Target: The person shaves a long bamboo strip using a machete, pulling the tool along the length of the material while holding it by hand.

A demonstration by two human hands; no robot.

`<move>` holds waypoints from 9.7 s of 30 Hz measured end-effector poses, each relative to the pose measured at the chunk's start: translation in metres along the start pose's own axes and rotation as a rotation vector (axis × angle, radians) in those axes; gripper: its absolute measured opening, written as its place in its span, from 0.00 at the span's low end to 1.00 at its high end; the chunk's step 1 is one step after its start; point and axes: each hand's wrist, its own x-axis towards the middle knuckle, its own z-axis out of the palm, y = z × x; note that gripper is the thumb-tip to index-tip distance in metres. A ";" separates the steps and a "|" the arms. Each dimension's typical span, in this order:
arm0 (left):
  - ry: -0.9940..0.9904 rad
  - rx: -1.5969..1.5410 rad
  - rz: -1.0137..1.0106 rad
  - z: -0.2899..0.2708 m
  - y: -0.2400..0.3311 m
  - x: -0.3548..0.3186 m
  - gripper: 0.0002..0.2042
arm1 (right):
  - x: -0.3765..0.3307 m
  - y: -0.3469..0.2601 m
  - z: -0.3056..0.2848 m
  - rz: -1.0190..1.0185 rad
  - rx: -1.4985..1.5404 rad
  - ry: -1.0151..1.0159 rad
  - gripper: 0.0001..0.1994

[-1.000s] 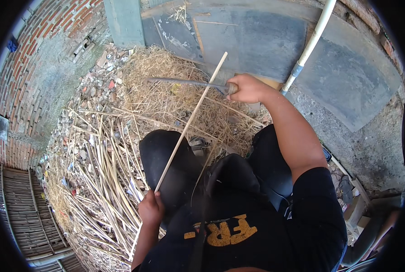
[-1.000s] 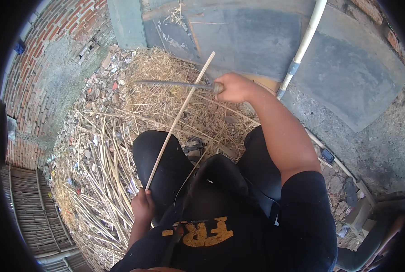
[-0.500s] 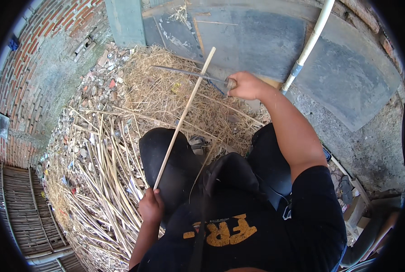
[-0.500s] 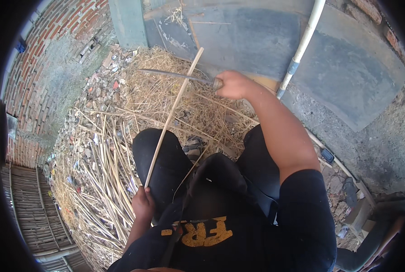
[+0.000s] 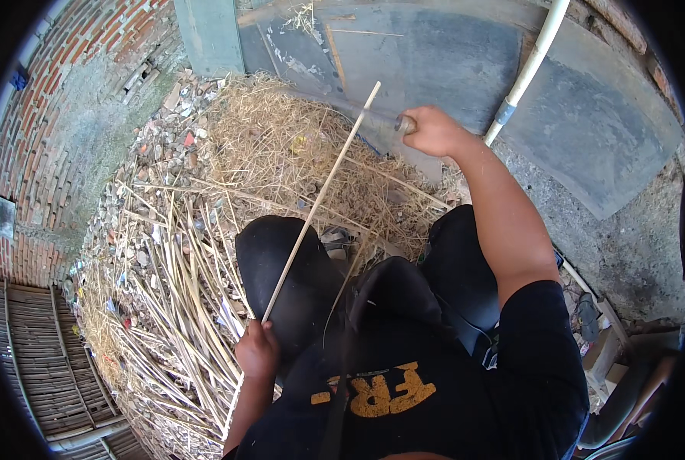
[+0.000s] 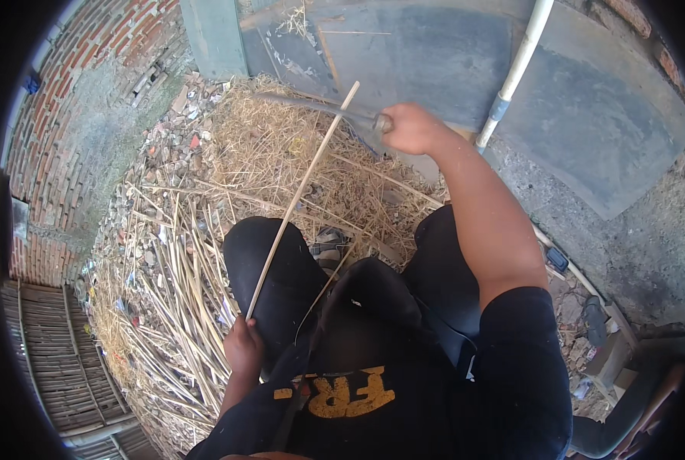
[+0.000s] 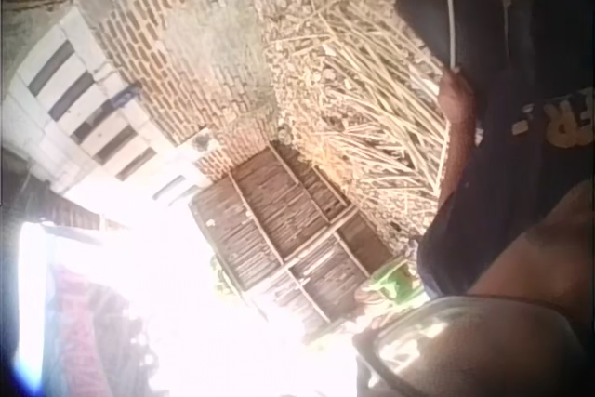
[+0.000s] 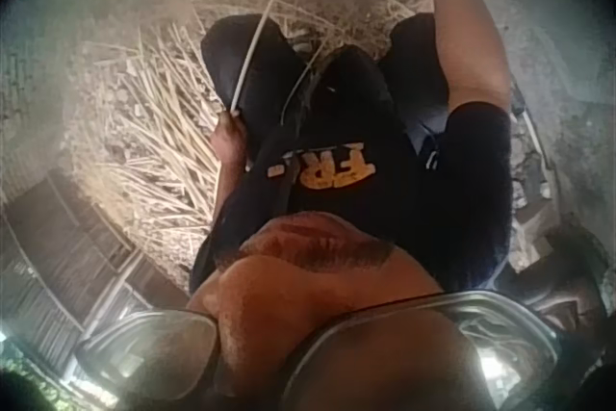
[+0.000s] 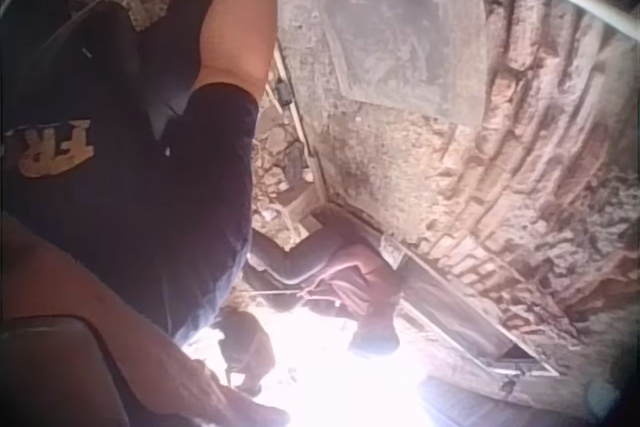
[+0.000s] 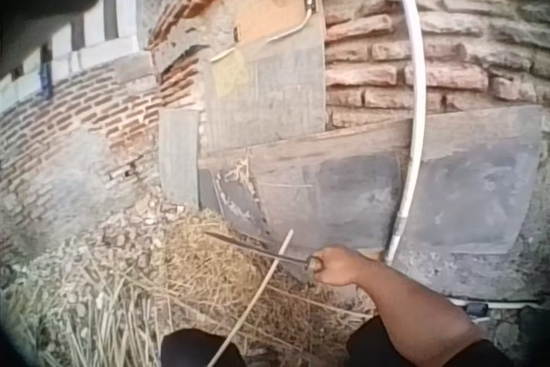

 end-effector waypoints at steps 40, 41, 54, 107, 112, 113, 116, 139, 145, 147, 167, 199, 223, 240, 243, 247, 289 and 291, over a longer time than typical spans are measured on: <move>0.097 0.071 0.171 0.010 -0.016 0.007 0.10 | -0.003 -0.011 0.009 -0.109 0.039 -0.249 0.09; 0.103 0.067 0.175 0.008 -0.014 0.008 0.10 | 0.002 0.005 0.007 -0.006 0.160 -0.097 0.09; 0.099 0.083 0.132 0.008 -0.014 0.007 0.12 | -0.004 -0.014 0.014 -0.104 -0.048 -0.357 0.14; 0.079 0.058 0.109 0.007 -0.010 0.007 0.09 | -0.030 -0.041 0.000 -0.105 -0.065 -0.261 0.16; 0.073 0.058 0.116 0.007 -0.013 0.006 0.09 | -0.029 -0.047 -0.013 -0.076 -0.109 -0.311 0.16; 0.077 0.059 0.120 0.009 -0.013 0.006 0.09 | -0.026 -0.041 -0.018 -0.053 -0.086 -0.336 0.15; 0.102 0.019 0.124 0.015 -0.015 0.008 0.09 | -0.016 -0.021 -0.016 -0.004 -0.057 -0.315 0.15; 0.114 0.069 0.107 0.013 -0.015 0.006 0.08 | -0.019 -0.027 -0.003 -0.148 -0.230 -0.234 0.17; 0.120 0.072 0.114 0.010 -0.012 0.006 0.08 | -0.010 0.005 -0.017 0.032 -0.050 -0.102 0.10; 0.123 0.074 0.103 0.011 -0.012 0.005 0.08 | -0.012 -0.009 -0.018 -0.006 -0.074 -0.104 0.10; 0.156 0.026 0.120 0.015 -0.014 0.004 0.09 | -0.024 -0.027 -0.015 -0.169 -0.252 -0.102 0.11; 0.127 0.016 0.086 0.015 -0.013 0.005 0.09 | -0.016 -0.023 -0.009 0.035 0.068 -0.180 0.09; 0.123 0.087 0.071 0.010 -0.005 0.006 0.09 | -0.023 -0.041 -0.005 -0.057 -0.117 -0.384 0.11; 0.092 0.034 0.082 0.009 -0.003 0.009 0.09 | -0.012 -0.031 0.004 -0.044 -0.123 -0.316 0.12; 0.093 0.040 0.061 0.007 -0.005 0.005 0.09 | -0.018 -0.045 0.008 -0.074 -0.164 -0.292 0.12; 0.091 0.014 0.049 0.008 -0.007 0.003 0.08 | -0.028 -0.066 0.005 -0.110 -0.158 -0.280 0.11; -0.050 -0.101 0.023 0.002 -0.009 0.009 0.09 | -0.014 -0.031 0.010 -0.115 -0.157 -0.205 0.13; -0.053 -0.115 0.024 0.002 -0.010 0.009 0.09 | -0.015 -0.031 0.007 -0.186 -0.212 -0.181 0.17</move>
